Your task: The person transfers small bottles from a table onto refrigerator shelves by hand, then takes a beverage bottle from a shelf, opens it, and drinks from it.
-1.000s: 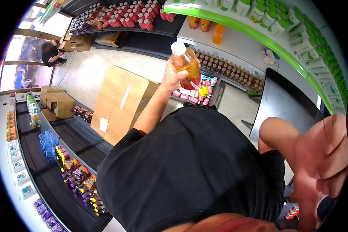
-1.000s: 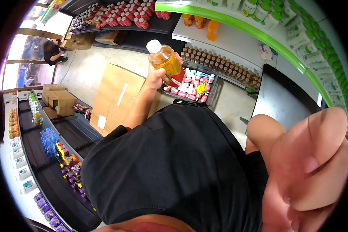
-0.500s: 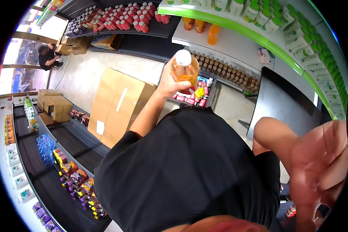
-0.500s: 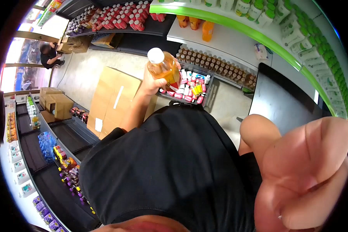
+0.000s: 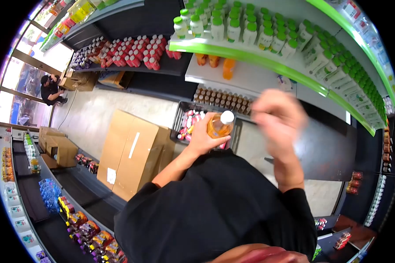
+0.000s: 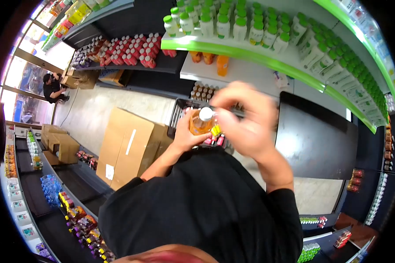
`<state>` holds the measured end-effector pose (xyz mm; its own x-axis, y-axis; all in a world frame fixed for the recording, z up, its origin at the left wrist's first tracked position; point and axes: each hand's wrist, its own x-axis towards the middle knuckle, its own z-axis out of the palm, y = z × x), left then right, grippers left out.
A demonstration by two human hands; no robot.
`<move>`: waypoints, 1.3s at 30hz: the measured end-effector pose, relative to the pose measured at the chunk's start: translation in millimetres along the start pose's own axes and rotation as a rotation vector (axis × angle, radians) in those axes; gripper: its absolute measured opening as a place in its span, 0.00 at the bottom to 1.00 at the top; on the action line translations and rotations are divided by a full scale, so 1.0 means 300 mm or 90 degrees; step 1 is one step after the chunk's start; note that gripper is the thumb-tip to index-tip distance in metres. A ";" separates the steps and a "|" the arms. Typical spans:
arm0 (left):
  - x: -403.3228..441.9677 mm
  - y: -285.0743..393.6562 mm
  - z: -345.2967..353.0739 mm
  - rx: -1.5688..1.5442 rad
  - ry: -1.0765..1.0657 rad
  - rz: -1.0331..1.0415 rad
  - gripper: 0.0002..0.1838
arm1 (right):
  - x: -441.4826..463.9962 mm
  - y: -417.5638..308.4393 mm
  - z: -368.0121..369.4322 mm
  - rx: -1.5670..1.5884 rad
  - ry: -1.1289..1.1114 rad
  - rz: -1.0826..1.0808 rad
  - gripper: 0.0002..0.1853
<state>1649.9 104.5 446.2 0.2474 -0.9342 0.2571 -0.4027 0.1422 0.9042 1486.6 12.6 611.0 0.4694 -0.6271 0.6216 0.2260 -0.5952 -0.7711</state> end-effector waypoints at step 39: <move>-0.194 0.052 0.219 0.367 -0.124 -0.212 0.41 | -0.435 0.498 -0.040 -0.315 -0.286 0.052 0.21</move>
<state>1571.3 139.6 423.0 0.2987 -0.9471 -0.1176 -0.7494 -0.3091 0.5856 1449.0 -0.5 416.1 0.8020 -0.4737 0.3639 -0.1932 -0.7822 -0.5924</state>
